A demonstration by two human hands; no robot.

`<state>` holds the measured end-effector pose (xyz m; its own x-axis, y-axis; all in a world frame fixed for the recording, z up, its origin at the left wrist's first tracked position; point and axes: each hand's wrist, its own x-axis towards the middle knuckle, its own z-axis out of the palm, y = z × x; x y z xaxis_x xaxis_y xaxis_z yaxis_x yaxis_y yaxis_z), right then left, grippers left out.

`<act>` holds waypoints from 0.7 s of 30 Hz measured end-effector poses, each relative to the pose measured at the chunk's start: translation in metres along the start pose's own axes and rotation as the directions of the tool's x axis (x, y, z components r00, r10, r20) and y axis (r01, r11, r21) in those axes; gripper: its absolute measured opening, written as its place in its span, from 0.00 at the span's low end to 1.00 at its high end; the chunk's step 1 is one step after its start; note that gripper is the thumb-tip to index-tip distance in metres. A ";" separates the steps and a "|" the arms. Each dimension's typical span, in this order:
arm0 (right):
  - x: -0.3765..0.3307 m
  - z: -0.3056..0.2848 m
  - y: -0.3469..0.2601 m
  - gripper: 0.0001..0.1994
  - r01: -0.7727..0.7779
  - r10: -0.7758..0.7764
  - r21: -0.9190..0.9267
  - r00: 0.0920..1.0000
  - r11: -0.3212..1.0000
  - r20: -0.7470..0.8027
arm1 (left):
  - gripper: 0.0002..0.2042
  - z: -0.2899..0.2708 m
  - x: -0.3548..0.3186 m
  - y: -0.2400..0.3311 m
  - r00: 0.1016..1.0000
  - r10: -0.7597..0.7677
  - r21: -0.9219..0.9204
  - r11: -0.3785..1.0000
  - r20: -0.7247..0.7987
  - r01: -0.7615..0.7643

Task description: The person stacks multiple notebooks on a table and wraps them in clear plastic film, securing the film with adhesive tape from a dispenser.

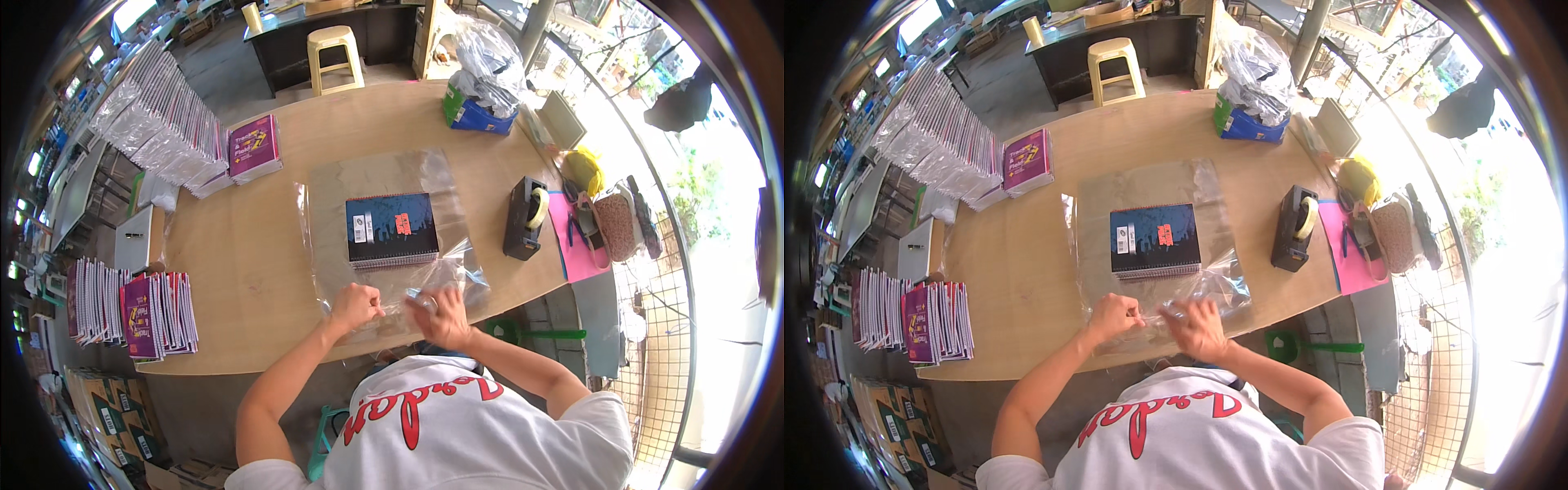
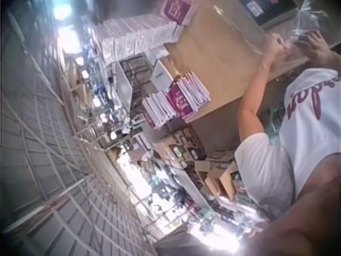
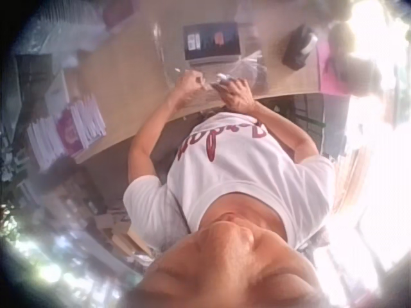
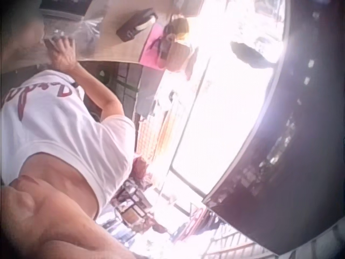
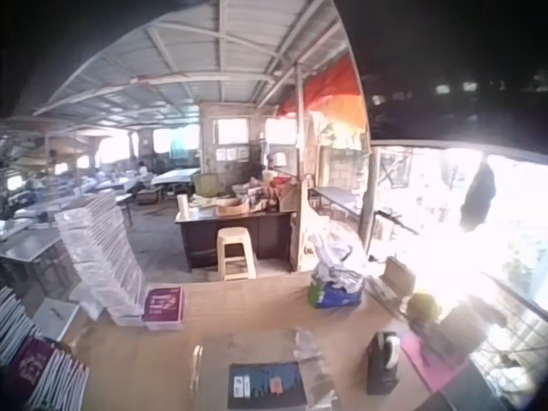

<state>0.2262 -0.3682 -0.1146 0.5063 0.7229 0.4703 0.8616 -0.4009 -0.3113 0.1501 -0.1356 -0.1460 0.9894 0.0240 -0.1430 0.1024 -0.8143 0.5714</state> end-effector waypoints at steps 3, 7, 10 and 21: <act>-0.024 0.005 0.003 0.27 0.154 -0.147 0.017 0.893 0.988 0.426 | 0.09 -0.010 0.019 -0.013 0.982 -0.010 -0.291 0.955 0.186 0.065; -0.025 -0.009 -0.010 0.20 -0.026 -0.074 0.175 0.838 0.984 0.541 | 0.09 -0.019 0.021 -0.016 0.951 -0.097 -0.276 0.944 0.294 0.181; -0.030 0.017 -0.004 0.19 0.071 -0.090 0.055 0.752 0.996 0.653 | 0.10 -0.028 0.023 0.002 0.959 -0.079 -0.183 0.974 0.273 0.133; -0.029 0.046 0.017 0.16 0.264 -0.263 0.037 0.964 0.964 -0.022 | 0.11 -0.032 0.024 0.013 0.970 -0.037 -0.044 0.998 0.241 0.049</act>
<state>0.2245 -0.3701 -0.1713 0.2620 0.7904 0.5537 0.9628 -0.1747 -0.2062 0.1787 -0.1266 -0.1162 0.9311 -0.0862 -0.3545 0.1554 -0.7855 0.5990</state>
